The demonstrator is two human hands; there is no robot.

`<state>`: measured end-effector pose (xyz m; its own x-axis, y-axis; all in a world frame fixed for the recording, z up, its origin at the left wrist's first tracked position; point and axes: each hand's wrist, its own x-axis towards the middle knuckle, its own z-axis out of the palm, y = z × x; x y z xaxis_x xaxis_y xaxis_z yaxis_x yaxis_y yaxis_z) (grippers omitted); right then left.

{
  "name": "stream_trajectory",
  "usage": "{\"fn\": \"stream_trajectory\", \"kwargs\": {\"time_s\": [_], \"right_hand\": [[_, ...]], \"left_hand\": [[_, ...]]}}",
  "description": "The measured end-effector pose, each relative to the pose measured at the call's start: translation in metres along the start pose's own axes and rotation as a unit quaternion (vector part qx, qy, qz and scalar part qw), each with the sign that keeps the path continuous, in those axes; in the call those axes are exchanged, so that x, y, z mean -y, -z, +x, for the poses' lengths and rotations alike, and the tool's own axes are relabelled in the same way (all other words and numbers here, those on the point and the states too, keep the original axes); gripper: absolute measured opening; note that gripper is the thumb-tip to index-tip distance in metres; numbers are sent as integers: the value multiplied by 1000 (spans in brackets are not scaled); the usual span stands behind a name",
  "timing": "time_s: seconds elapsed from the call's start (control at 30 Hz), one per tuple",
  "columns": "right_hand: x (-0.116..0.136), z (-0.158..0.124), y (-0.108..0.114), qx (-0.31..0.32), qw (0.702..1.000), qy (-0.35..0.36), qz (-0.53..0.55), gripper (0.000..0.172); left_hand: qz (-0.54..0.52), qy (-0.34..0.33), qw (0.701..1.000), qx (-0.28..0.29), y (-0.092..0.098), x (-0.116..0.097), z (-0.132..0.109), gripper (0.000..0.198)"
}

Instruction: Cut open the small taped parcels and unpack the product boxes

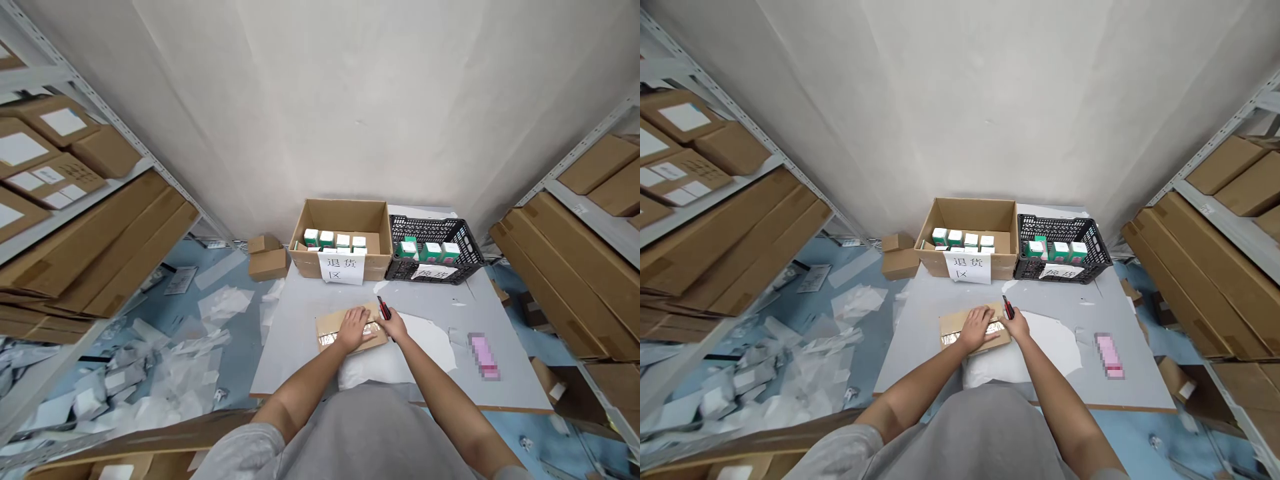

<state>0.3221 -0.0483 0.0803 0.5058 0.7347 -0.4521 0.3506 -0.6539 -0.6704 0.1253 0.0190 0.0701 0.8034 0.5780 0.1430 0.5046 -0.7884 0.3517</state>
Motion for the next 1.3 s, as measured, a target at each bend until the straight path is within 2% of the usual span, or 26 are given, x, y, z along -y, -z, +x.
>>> {"fn": "stream_trajectory", "kwargs": {"time_s": [0.17, 0.37, 0.6, 0.77, 0.9, 1.0, 1.3], "right_hand": [[-2, 27, -12, 16, 998, -60, 14, 53], [-5, 30, -14, 25, 996, -79, 42, 52], [-13, 4, -3, 16, 990, -35, 133, 44], [-26, -25, 20, 53, 975, 18, 217, 48], [-41, -47, 34, 110, 977, 43, 177, 52], [-48, -55, 34, 131, 979, 47, 151, 49], [-52, -51, 29, 126, 984, 41, 121, 48]], "left_hand": [[-23, 13, 999, 22, 2, -9, -8, 81], [-30, 60, 996, 62, -1, -19, 3, 89], [-57, 102, 987, 108, 8, -27, 12, 83], [-68, 133, 977, 150, 13, -28, 22, 81], [-74, 146, 973, 165, 13, -25, 27, 80], [-78, 147, 973, 160, 11, -23, 25, 79], [-107, 132, 975, 141, 13, -22, 18, 73]]}}
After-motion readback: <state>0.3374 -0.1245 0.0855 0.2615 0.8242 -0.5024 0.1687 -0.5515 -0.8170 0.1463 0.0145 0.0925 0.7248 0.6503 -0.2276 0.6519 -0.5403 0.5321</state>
